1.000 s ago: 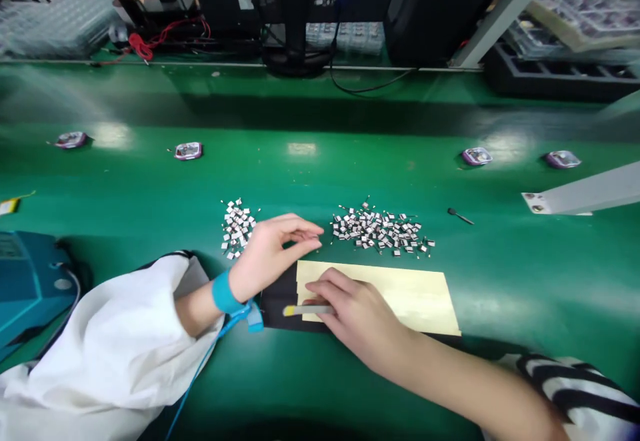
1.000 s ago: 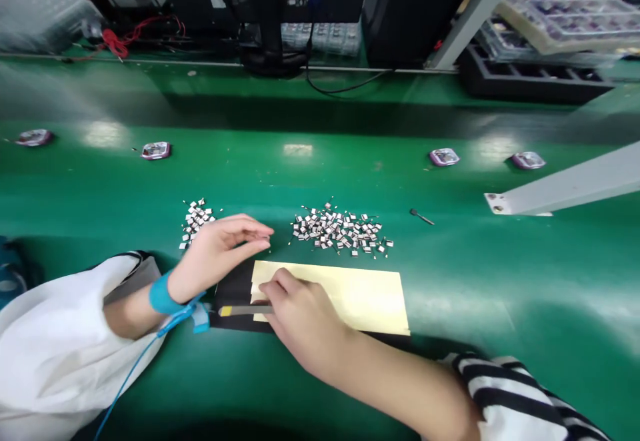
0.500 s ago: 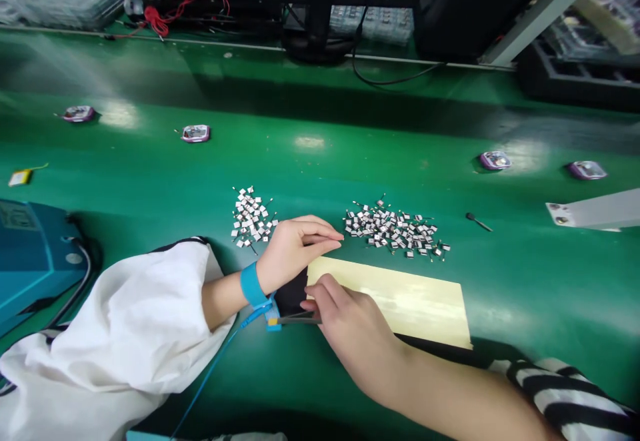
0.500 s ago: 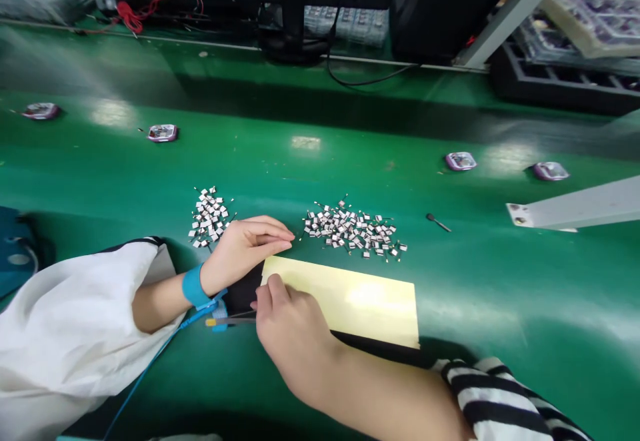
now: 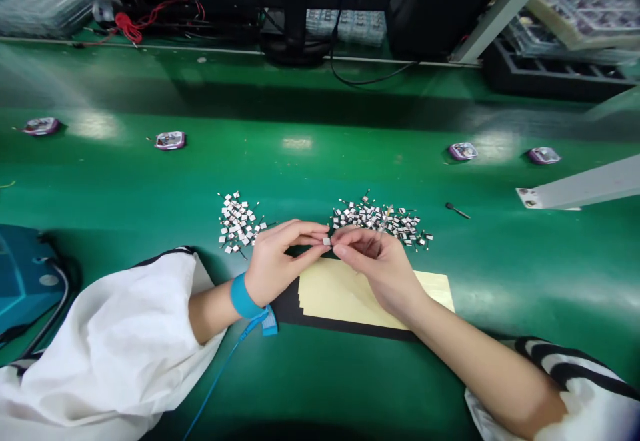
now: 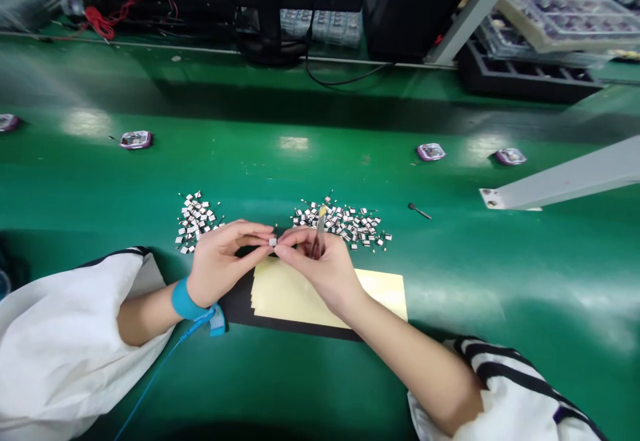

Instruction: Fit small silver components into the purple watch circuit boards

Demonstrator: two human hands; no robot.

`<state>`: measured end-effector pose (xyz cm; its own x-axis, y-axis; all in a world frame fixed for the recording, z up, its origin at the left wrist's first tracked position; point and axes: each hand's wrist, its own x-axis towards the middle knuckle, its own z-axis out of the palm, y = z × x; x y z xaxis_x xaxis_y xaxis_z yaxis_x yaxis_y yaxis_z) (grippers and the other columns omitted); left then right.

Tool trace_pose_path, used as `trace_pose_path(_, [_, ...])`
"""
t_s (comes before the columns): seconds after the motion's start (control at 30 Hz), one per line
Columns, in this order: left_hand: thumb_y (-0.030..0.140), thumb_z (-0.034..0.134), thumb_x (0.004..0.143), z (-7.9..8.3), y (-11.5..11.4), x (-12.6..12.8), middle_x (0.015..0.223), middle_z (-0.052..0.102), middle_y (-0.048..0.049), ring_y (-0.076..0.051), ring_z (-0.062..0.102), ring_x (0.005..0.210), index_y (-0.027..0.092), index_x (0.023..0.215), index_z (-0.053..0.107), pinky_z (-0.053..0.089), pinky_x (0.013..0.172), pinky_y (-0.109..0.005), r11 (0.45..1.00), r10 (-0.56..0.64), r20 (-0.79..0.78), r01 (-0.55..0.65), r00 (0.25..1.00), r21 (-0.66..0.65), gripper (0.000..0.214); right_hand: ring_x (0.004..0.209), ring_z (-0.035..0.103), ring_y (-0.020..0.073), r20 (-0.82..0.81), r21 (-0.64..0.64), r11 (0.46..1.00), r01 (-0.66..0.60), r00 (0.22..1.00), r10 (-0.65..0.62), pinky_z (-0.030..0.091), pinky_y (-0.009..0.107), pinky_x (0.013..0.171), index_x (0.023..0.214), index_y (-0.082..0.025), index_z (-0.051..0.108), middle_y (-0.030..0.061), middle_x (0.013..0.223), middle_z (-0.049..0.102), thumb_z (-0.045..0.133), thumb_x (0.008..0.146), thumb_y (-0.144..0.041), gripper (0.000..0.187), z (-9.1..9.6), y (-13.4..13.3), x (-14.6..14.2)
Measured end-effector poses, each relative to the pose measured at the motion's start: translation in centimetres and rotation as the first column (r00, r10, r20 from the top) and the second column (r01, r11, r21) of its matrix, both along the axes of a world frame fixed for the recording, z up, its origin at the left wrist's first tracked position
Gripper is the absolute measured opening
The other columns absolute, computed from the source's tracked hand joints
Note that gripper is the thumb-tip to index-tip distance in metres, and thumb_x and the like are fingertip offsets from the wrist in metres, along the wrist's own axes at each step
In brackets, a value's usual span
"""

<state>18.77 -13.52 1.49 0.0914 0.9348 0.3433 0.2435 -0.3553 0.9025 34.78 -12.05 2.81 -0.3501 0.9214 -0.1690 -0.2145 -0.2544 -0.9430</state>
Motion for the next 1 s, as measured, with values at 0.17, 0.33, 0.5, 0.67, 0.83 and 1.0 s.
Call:
trace_pose_path(0.17, [0.014, 0.062, 0.074, 0.4, -0.2, 0.0, 0.080, 0.064, -0.0027, -0.007, 0.063, 0.070, 0.012, 0.091, 0.059, 0.055, 0.071, -0.012, 0.994, 0.022, -0.097, -0.011, 0.995, 0.109, 0.017, 0.072, 0.053, 0.0043, -0.012, -0.015, 1.000, -0.011, 1.000, 0.011, 0.041, 0.014, 0.067, 0.066, -0.017, 0.062, -0.0023, 0.073, 0.057, 0.068, 0.067, -0.016, 0.005, 0.1, -0.1, -0.4])
trace_pose_path(0.33, [0.012, 0.064, 0.072, 0.6, -0.3, -0.1, 0.076, 0.064, -0.0003, -0.005, 0.061, 0.068, 0.014, 0.084, 0.060, 0.053, 0.066, -0.011, 0.972, 0.059, -0.194, -0.013, 0.979, 0.233, 0.012, 0.071, 0.052, 0.0055, 0.071, -0.030, 0.999, -0.028, 0.997, 0.030, 0.039, 0.015, 0.063, 0.067, -0.016, 0.061, -0.0011, 0.076, 0.057, 0.068, 0.068, -0.020, 0.008, 0.3, -0.1, -0.2])
trace_pose_path(0.5, [0.013, 0.063, 0.073, 0.9, -0.3, -0.1, 0.073, 0.064, -0.0002, -0.007, 0.060, 0.065, 0.014, 0.081, 0.059, 0.049, 0.058, -0.015, 0.958, 0.083, -0.273, -0.001, 0.958, 0.287, 0.009, 0.067, 0.050, 0.0067, 0.129, 0.017, 0.999, -0.027, 0.991, 0.024, 0.036, 0.017, 0.055, 0.066, -0.015, 0.060, 0.0003, 0.075, 0.057, 0.068, 0.066, -0.024, 0.012, 0.1, -0.2, -0.3])
trace_pose_path(0.67, [0.010, 0.062, 0.074, 0.9, -0.5, 0.0, 0.075, 0.064, 0.0005, -0.007, 0.060, 0.067, 0.015, 0.082, 0.059, 0.048, 0.063, -0.015, 0.953, 0.067, -0.337, 0.040, 0.939, 0.301, 0.010, 0.059, 0.048, 0.0074, 0.195, -0.046, 0.999, 0.012, 0.981, -0.003, 0.034, 0.018, 0.049, 0.060, -0.013, 0.058, 0.0010, 0.068, 0.057, 0.074, 0.056, -0.025, 0.020, 0.2, -0.2, -0.6])
trace_pose_path(0.83, [0.012, 0.065, 0.072, 1.0, -0.6, -0.1, 0.074, 0.064, 0.0008, -0.006, 0.060, 0.067, 0.014, 0.081, 0.058, 0.048, 0.063, -0.014, 0.957, 0.061, -0.339, 0.042, 0.939, 0.288, 0.011, 0.060, 0.053, 0.0064, 0.071, -0.112, 0.993, -0.018, 0.997, 0.026, 0.042, 0.018, 0.057, 0.056, -0.013, 0.054, 0.0000, 0.065, 0.059, 0.071, 0.059, -0.020, 0.019, 0.3, 0.0, -0.1])
trace_pose_path(1.0, [0.011, 0.065, 0.072, 1.1, -0.7, -0.4, 0.075, 0.065, -0.0008, -0.008, 0.062, 0.070, 0.013, 0.081, 0.057, 0.050, 0.065, -0.015, 0.968, 0.016, -0.282, 0.056, 0.959, 0.245, 0.013, 0.064, 0.055, 0.0071, 0.048, -0.111, 0.987, -0.113, 0.992, 0.119, 0.041, 0.017, 0.055, 0.060, -0.013, 0.048, 0.0012, 0.071, 0.060, 0.069, 0.063, -0.019, 0.021, 0.3, 0.0, 0.5])
